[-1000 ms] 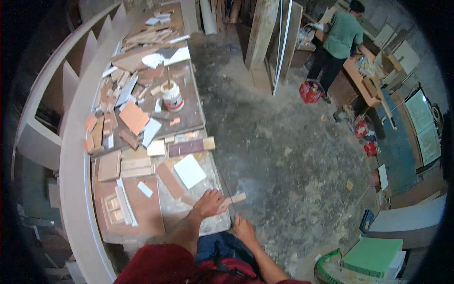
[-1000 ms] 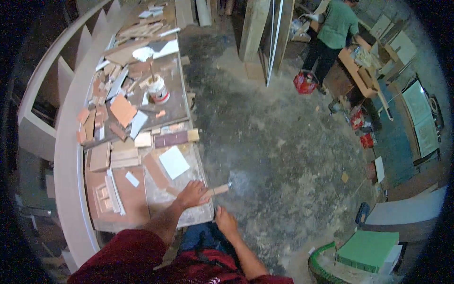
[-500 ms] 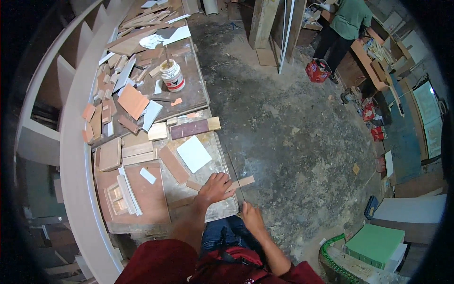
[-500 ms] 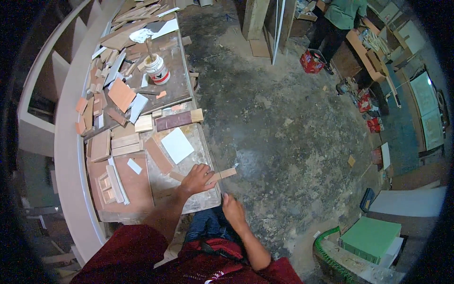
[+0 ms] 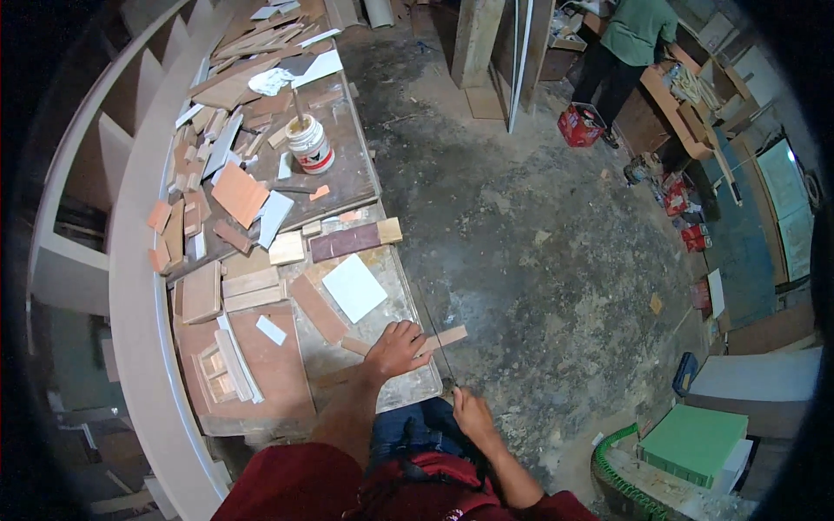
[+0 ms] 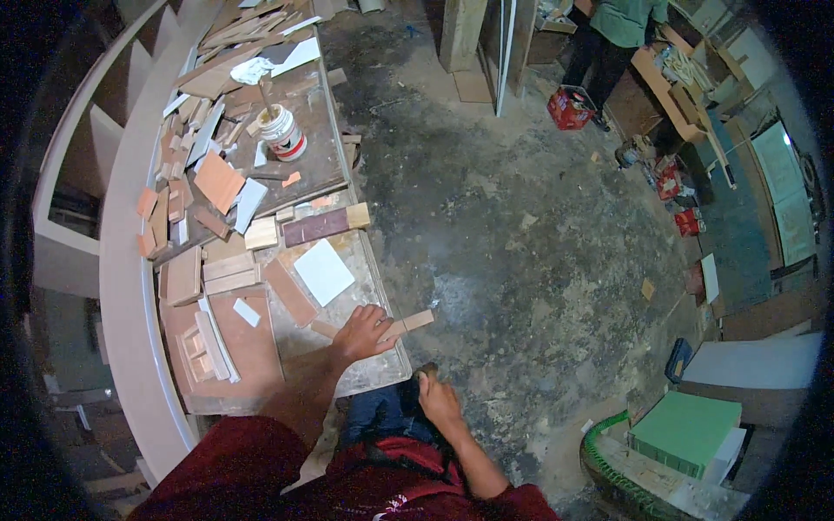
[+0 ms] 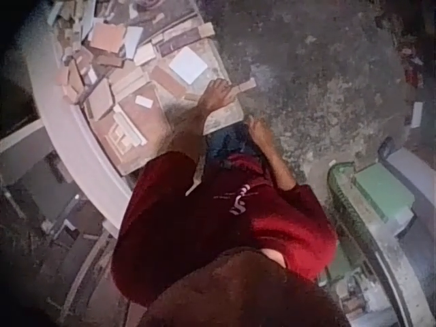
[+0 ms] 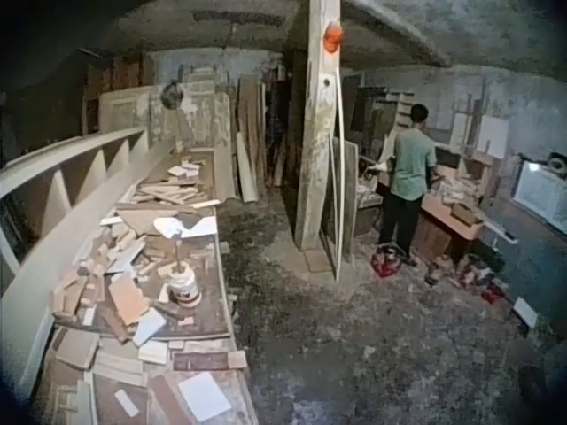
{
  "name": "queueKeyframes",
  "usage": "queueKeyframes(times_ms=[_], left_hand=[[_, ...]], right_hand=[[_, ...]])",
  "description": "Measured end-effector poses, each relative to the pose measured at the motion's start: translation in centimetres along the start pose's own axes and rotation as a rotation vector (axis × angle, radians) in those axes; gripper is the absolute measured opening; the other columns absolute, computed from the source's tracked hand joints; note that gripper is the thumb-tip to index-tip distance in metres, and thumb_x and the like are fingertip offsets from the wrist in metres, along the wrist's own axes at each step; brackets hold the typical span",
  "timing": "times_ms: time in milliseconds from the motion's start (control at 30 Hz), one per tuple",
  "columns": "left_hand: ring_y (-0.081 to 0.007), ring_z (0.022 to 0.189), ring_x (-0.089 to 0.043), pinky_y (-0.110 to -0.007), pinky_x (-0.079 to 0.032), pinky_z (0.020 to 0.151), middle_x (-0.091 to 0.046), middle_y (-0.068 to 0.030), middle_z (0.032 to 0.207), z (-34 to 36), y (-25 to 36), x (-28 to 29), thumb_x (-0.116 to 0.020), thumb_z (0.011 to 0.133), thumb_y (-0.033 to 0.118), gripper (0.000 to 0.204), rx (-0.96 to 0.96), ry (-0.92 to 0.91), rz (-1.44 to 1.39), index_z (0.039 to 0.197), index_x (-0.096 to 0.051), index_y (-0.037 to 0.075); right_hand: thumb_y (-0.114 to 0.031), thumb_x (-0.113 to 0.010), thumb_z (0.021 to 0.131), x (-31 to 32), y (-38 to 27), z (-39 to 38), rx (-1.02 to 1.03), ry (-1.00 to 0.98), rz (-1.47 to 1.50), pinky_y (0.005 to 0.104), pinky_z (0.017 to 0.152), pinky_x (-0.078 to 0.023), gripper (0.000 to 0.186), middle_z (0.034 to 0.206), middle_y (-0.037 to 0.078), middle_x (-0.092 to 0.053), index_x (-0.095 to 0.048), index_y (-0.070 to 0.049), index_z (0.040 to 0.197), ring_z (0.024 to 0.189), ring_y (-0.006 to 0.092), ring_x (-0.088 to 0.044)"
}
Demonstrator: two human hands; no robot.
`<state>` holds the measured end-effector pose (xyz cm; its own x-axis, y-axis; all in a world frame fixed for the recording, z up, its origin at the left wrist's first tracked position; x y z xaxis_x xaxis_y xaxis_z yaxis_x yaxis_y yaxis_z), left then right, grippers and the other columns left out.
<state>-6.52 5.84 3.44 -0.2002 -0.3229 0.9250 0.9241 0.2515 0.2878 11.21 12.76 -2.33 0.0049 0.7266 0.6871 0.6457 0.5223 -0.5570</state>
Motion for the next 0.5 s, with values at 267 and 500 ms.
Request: queueKeyframes(times_ms=[267,500], left_hand=[[-0.026,0.094,-0.054,-0.04,-0.042,0.082,-0.058,-0.0097,0.097,-1.7,0.0,-0.3,-0.071,0.08,0.037,0.038,-0.012,-0.005,0.006,0.099,-0.067,0.005],[-0.029,0.098,-0.055,-0.042,-0.044,0.082,-0.056,-0.012,0.098,-0.4,0.8,0.3,-0.076,0.075,0.031,0.038,0.009,-0.009,-0.047,0.1,-0.067,0.004]], right_hand=[[-0.036,-0.039,0.102,-0.6,-1.6,0.8,-0.019,0.004,0.004,0.06,0.074,-0.05,0.042,0.087,0.031,-0.065,-0.063,-0.002,0.1,0.084,0.0504,-0.063],[-0.035,-0.039,0.102,-1.0,-0.4,2.5,0.037,-0.018,0.013,0.0583,0.074,-0.05,0.04,0.089,0.03,-0.065,-0.062,-0.003,0.106,0.083,0.0517,-0.062]])
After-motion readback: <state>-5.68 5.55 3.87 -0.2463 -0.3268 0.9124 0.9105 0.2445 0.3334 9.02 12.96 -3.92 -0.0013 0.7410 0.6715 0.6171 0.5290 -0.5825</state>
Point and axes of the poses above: each hand's wrist, its own z-axis towards the middle knuckle, its own x-axis out of the back of the hand, y = z × x, the point moved 10 cm from there along z, towards the middle knuckle
